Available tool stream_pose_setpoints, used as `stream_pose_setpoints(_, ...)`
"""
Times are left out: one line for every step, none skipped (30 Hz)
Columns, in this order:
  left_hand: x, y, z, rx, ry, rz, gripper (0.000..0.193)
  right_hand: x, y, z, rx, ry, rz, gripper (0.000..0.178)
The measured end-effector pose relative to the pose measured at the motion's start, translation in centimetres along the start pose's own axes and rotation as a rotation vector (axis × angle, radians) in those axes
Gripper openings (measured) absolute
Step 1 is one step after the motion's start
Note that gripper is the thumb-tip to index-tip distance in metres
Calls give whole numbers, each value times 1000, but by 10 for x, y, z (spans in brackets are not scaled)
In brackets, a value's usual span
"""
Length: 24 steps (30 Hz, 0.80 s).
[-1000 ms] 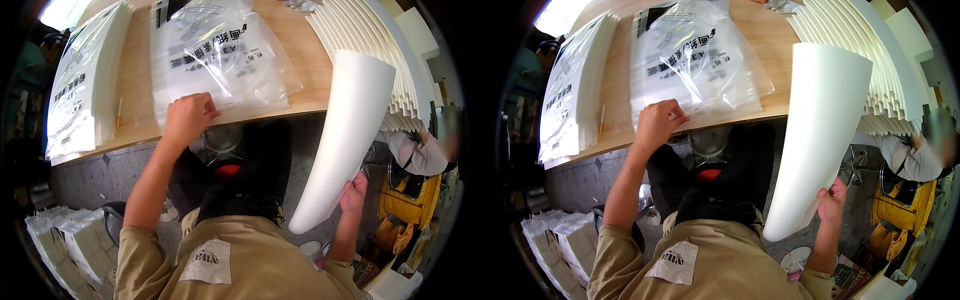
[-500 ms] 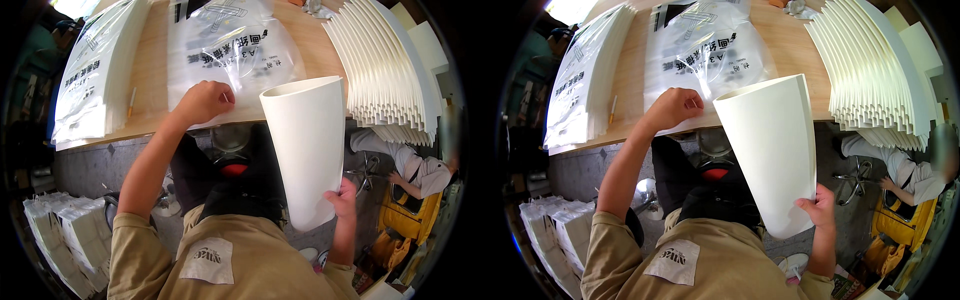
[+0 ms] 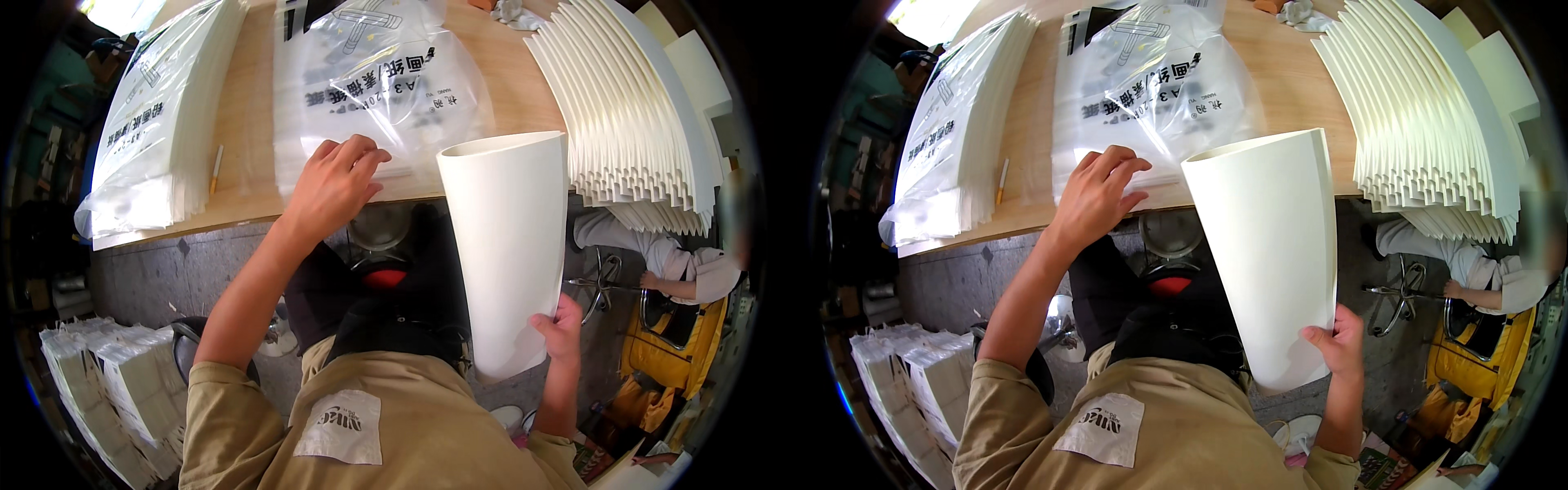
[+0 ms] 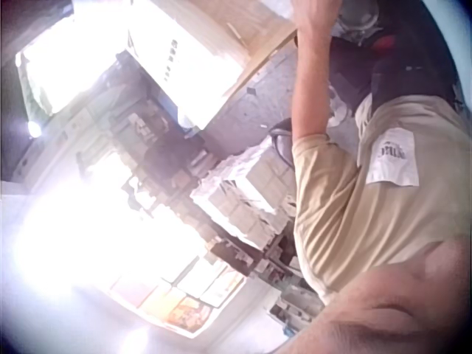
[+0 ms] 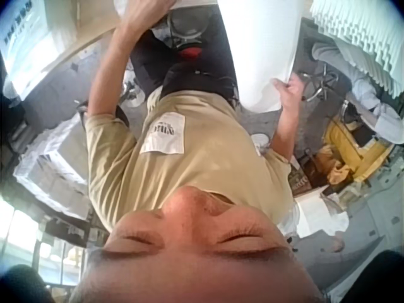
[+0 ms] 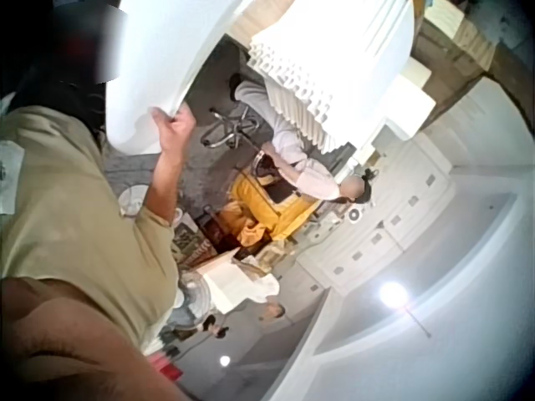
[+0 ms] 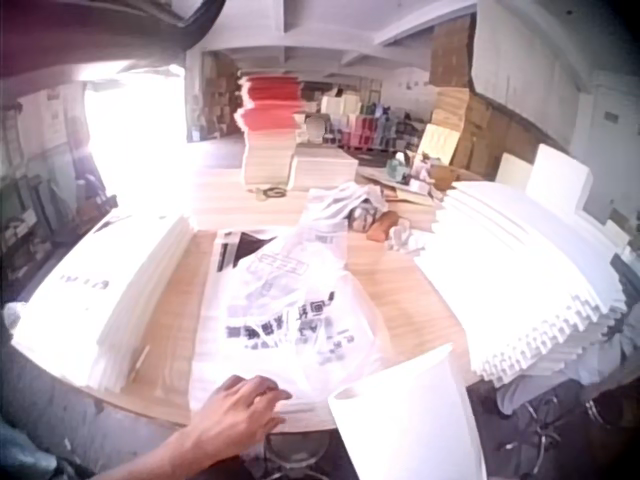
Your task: The person repeatedly takes stacks of white paper, places them into clear plastic packaging, and seals the bags. The person works at a wooden table in a room with stacks of paper and other supplies. Another person is visible in the background handling similar materials.
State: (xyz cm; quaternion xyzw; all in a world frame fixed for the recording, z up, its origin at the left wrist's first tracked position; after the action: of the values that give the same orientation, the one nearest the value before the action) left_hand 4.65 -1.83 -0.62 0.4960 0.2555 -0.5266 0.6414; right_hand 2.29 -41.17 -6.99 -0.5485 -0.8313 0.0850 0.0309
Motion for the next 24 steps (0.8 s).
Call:
stream_pose_setpoints(-2,1,1,-15,0,-14,47,3,0,-3,0,-6,-1,38)
stream_pose_setpoints(-5,1,4,-10,19,-2,51,6,-1,-7,1,-13,-2,38)
stream_pose_setpoints(-8,3,7,-2,37,11,55,9,-1,-10,-1,-20,-1,37)
stream_pose_setpoints(-11,4,9,5,54,24,59,10,-2,-10,-6,-53,-16,36)
stream_pose_setpoints(-12,5,9,3,56,31,61,11,-4,-8,-10,-86,-30,36)
stream_pose_setpoints(-13,7,9,1,60,40,63,13,-4,-9,-17,-118,-46,35)
stream_pose_setpoints(-15,8,9,-1,64,49,64,16,-2,-11,-31,-149,-65,35)
stream_pose_setpoints(-18,9,11,-5,58,44,65,22,0,-15,-45,-181,-83,34)
stream_pose_setpoints(-22,11,13,-5,53,37,66,25,3,-18,-60,-211,-97,33)
stream_pose_setpoints(-26,13,16,-5,48,30,67,28,5,-21,-71,-268,-128,33)
stream_pose_setpoints(-29,15,19,4,34,19,68,30,9,-24,-83,-325,-158,32)
stream_pose_setpoints(-32,16,21,15,18,8,69,32,11,-27,-93,-384,-185,32)
stream_pose_setpoints(-35,18,24,26,2,-3,70,33,14,-29,-98,-373,-204,32)
stream_pose_setpoints(-36,19,23,9,-64,-26,71,33,17,-30,-102,-362,-223,31)
stream_pose_setpoints(-39,21,21,-8,-129,-47,72,33,20,-32,-108,-353,-243,31)
stream_pose_setpoints(-41,22,20,-24,-195,-69,72,30,22,-29,-105,-307,-248,32)
stream_pose_setpoints(-45,23,20,-30,-238,-74,73,26,25,-23,-102,-261,-253,32)
stream_pose_setpoints(-47,22,21,-39,-282,-78,73,26,28,-22,-97,-216,-261,33)
stream_pose_setpoints(-49,23,22,-47,-327,-83,74,23,29,-26,-118,-224,-205,33)
stream_pose_setpoints(-50,23,24,-46,-346,-92,75,23,29,-32,-139,-231,-147,33)
stream_pose_setpoints(-52,21,25,-54,-364,-99,77,24,29,-38,-157,-239,-99,33)
stream_pose_setpoints(-53,21,27,-62,-382,-106,78,26,29,-49,-227,-329,-60,33)
stream_pose_setpoints(-56,21,27,-72,-430,-99,79,27,27,-60,-296,-418,-20,33)
stream_pose_setpoints(-58,21,28,-81,-478,-96,81,28,25,-71,-364,-504,23,33)
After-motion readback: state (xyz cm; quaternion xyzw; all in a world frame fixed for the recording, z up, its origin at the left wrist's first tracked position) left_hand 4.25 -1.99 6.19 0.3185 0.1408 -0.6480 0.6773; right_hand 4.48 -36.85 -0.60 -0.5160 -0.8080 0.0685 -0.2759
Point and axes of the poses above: each hand's wrist, its own y-axis towards the middle knuckle, its own x-axis out of the palm, z = x × y, the point moved 9 cm from there along y, towards the middle knuckle, and after that the axes turned 6 degrees about -x, right-handed, at the moved point
